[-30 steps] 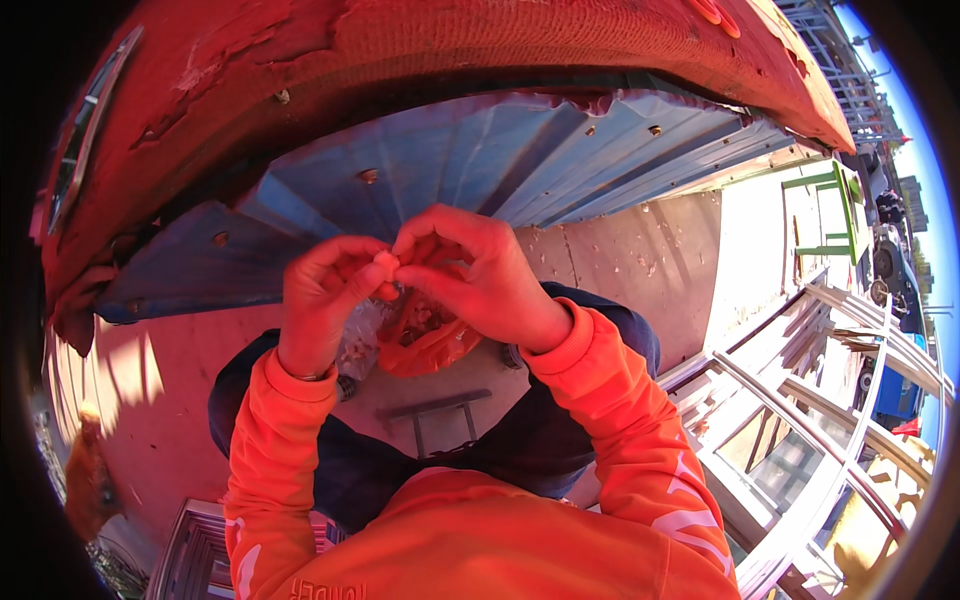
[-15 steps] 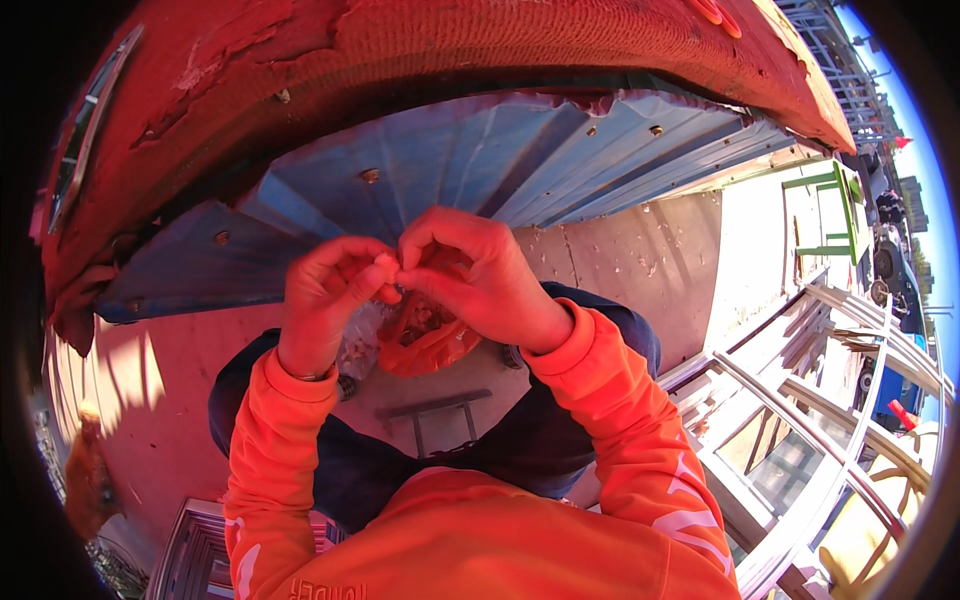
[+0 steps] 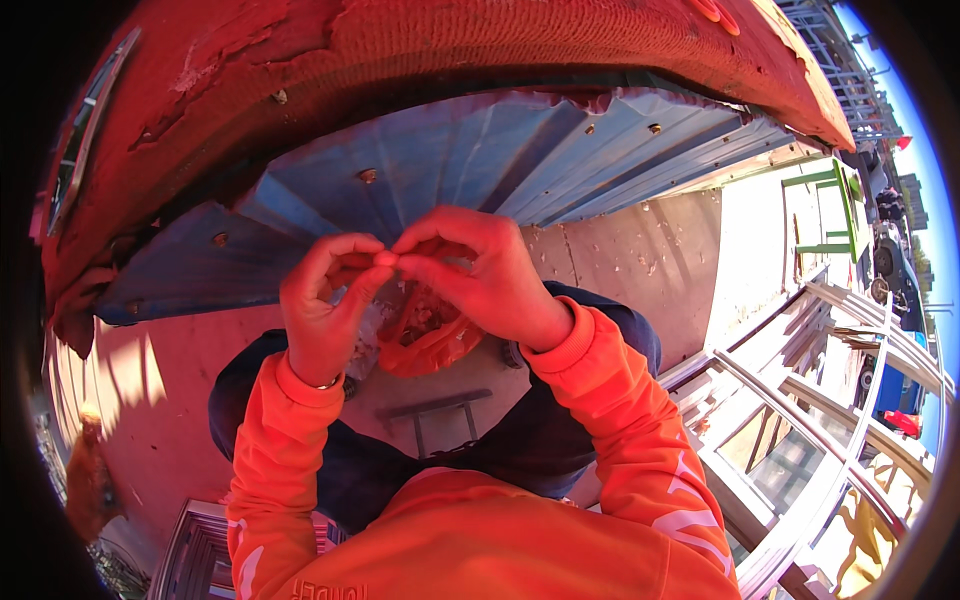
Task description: The person peels small white garlic cloves by hand, removing the outer skin and placing the peeled cloves on a red surface. The person occasionally uses a small pair of scissors to assist with peeling.
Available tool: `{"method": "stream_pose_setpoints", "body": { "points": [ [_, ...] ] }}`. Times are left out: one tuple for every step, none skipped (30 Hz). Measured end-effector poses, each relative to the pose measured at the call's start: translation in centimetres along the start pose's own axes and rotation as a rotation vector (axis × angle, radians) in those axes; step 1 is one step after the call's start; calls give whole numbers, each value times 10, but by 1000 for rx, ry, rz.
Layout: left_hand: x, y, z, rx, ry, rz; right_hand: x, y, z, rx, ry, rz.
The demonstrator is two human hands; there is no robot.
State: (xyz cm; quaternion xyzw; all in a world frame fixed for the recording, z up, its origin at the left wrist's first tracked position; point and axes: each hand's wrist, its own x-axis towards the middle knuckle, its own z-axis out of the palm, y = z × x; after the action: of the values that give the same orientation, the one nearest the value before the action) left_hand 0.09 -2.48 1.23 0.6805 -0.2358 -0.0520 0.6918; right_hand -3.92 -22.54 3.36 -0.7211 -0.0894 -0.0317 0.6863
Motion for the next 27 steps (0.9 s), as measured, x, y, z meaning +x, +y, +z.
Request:
{"method": "stream_pose_setpoints", "body": {
  "points": [
    [0, 0, 0, -15, -6, -17, 0, 1, -1, -18, 0, -15],
    [0, 0, 0, -60, -15, -42, -1, 2, -2, -67, 1, -47],
    [0, 1, 0, -103, -24, -67, 0, 5, -3, -113, 0, -80],
    [0, 1, 0, -147, -33, -92, 0, 6, -4, -161, 0, -112],
    [0, 0, 0, -185, -41, -111, -1, 5, -3, -203, 8, -136],
    [1, -1, -1, -221, -47, -129, -1, 5, -1, -243, 15, -161],
    [1, -2, -2, -256, -54, -148, -1, 4, 0, -282, 22, -186],
    [1, -3, -4, -273, -67, -163, 0, 3, 1, -311, 15, -207],
    [2, -4, -5, -294, -84, -178, 0, 1, 1, -345, 12, -226],
    [2, -5, -6, -314, -100, -194, -1, 1, 0, -378, 9, -246],
    [2, -6, -6, -333, -109, -201, -1, 1, 1, -397, 16, -269],
    [2, -6, -6, -352, -117, -207, -1, 1, 1, -415, 22, -294],
    [3, -6, -7, -370, -124, -214, -1, 2, 1, -433, 28, -318],
    [3, -6, -7, -381, -130, -224, -2, 1, 1, -431, 22, -302],
    [3, -6, -7, -392, -135, -234, -2, -2, 1, -430, 15, -286],
    [4, -6, -8, -404, -140, -244, -2, -3, 0, -428, 7, -270],
    [4, -6, -8, -409, -141, -252, -2, -5, -1, -423, -2, -272],
    [4, -6, -8, -414, -141, -261, -2, -6, -2, -419, -12, -273],
    [4, -6, -9, -420, -142, -270, -3, -7, -3, -415, -21, -275],
    [5, -5, -8, -413, -144, -273, -3, -6, -4, -439, -23, -295],
    [5, -3, -8, -404, -145, -277, -3, -5, -4, -462, -25, -315],
    [4, -2, -8, -395, -147, -281, -2, -4, -5, -484, -27, -335],
    [4, -2, -8, -397, -147, -281, -2, -3, -6, -499, -39, -355],
    [4, -2, -7, -400, -148, -281, -1, -1, -7, -515, -50, -374],
    [4, -3, -7, -402, -149, -281, -1, -1, -9, -531, -61, -392],
    [4, -4, -8, -418, -167, -285, -1, -1, -9, -551, -71, -398],
    [4, -6, -10, -433, -184, -290, -1, -3, -10, -570, -81, -403]
  ]
}}
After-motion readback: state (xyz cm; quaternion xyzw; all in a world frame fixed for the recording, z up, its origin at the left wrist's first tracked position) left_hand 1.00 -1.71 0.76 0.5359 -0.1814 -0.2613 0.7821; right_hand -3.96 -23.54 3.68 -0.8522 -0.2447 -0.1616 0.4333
